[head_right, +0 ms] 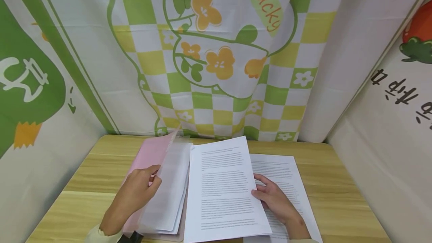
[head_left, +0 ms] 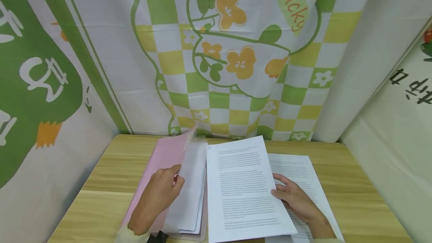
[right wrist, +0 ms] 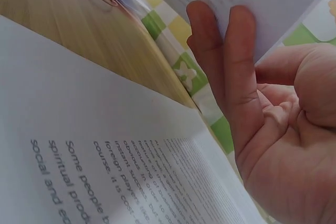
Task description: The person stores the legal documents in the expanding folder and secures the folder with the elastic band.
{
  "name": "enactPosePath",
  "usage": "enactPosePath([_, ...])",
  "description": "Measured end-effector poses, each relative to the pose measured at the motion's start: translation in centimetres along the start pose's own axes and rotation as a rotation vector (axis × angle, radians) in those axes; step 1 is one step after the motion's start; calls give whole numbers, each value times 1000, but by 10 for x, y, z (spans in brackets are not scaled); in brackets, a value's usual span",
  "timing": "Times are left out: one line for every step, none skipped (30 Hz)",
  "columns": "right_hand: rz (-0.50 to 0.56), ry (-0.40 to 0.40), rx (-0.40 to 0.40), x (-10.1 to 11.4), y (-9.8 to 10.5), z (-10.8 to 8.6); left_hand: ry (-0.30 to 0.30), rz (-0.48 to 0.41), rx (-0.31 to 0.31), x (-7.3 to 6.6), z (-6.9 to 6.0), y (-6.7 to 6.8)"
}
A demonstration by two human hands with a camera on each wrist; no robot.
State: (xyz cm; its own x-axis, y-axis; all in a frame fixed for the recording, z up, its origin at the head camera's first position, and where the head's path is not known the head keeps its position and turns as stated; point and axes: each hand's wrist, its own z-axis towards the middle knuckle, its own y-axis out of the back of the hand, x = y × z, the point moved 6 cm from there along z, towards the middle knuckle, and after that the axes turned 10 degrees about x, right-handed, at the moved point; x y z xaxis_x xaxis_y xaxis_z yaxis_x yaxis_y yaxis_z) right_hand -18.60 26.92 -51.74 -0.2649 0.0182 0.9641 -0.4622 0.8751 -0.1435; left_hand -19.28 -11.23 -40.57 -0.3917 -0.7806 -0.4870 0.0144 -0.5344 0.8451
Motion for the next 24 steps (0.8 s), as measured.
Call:
enactPosePath([1, -2, -1, 0, -1, 1, 0, 1, -2, 0, 0, 0])
enactPosePath([1, -4, -2, 1, -1, 1, -1, 2, -1, 0, 1, 0])
enactPosePath([-2, -6, -1, 1, -2, 2, -2, 3, 1, 0, 1, 0])
enactPosePath([-3, -8, 2, 1, -3, 2, -3, 4, 0, 0, 1, 0])
enactPosePath([-4, -10, 4, 2, -4, 3, -4, 4, 0, -1, 1, 0])
enactPosePath([-10, -9, 10, 2, -5, 3, -3, 4, 0, -1, 1, 0])
enactPosePath([-13, -10, 10, 3, -6, 4, -4, 1, 0, -1, 1, 1])
enactPosePath([-16, -13, 10, 3, -7, 5, -6, -2, 0, -1, 1, 1])
enactPosePath([-20, -14, 9, 3, -8, 5, -8, -5, 0, -2, 1, 1])
enactPosePath([-24, -17, 4, 4, -8, 6, -8, -8, 0, -2, 1, 1])
enactPosePath([-27, -20, -3, 4, -8, 6, -10, -11, 0, -3, 0, 2])
enactPosePath([-30, -23, -9, 5, -9, 7, -13, -14, -2, -3, 0, 2])
enactPosePath([-28, -27, -20, 5, -9, 8, -15, -16, -3, -3, 0, 2])
enactPosePath([-31, -29, -27, 5, -9, 9, -17, -16, -4, -4, 0, 2])
enactPosePath([-34, -31, -33, 6, -9, 10, -17, -15, -3, -4, -1, 2])
enactPosePath([-37, -32, -38, 6, -10, 11, -18, -13, -4, -4, 0, 2])
enactPosePath([-37, -30, -39, 6, -10, 12, -19, -15, -5, -4, 0, 2])
enactPosePath([-36, -28, -38, 6, -11, 14, -18, -15, -4, -3, 0, 2])
enactPosePath([-37, -22, -31, 6, -12, 15, -19, -12, -5, -3, 0, 2])
enactPosePath([-38, -19, -26, 7, -13, 17, -19, -11, -4, -3, 0, 2])
enactPosePath([-38, -14, -20, 7, -13, 18, -18, -10, -3, -3, 0, 2])
enactPosePath([-38, -8, -15, 8, -14, 20, -17, -8, -2, -3, 0, 2])
enactPosePath([-36, -4, -11, 8, -15, 22, -17, -8, -3, -3, 0, 2])
enactPosePath([-37, 0, -6, 9, -16, 23, -16, -6, -2, -3, 0, 2])
